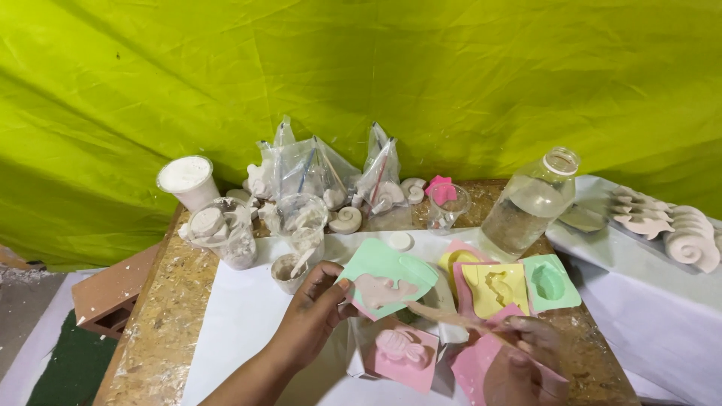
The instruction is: Demolding various cast objects, including a star and a shell, from flexible silicone molds on a workshop table.
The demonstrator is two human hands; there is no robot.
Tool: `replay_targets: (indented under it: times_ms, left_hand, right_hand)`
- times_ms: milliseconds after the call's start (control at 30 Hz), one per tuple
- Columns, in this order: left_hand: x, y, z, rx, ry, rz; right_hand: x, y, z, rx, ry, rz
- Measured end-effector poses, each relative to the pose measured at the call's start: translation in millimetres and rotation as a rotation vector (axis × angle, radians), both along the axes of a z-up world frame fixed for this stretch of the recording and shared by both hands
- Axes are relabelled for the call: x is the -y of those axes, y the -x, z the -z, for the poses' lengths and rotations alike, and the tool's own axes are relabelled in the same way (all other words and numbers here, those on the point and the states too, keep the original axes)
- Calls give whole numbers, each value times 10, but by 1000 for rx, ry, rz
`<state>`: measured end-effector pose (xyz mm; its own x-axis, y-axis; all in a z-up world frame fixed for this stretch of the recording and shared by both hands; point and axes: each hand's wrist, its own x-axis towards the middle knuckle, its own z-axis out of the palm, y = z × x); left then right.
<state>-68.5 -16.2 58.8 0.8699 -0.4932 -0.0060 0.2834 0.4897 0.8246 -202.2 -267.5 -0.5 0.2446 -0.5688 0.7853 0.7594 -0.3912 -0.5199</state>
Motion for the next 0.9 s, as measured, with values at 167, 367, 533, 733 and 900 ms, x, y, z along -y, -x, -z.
replay_targets:
  times_ms: [167,367,533,733,900]
  left_hand:
    - [-2,-55,94,-48,1,7]
    - [-7,-69,141,-76,-3,-1]
    - [-21,-98,194,-64,42,4]
    - [-6,-57,169,-51,-6,-22]
    - [6,-32,119,0,-109,3]
  right_hand:
    - [622,342,-177,-357,283,373]
    - [878,614,-336,-369,414,942]
    - [1225,1051,-287,-555,856,1259]
    - [545,879,-178,-633,877,938]
    - [224,805,165,-981,904,466]
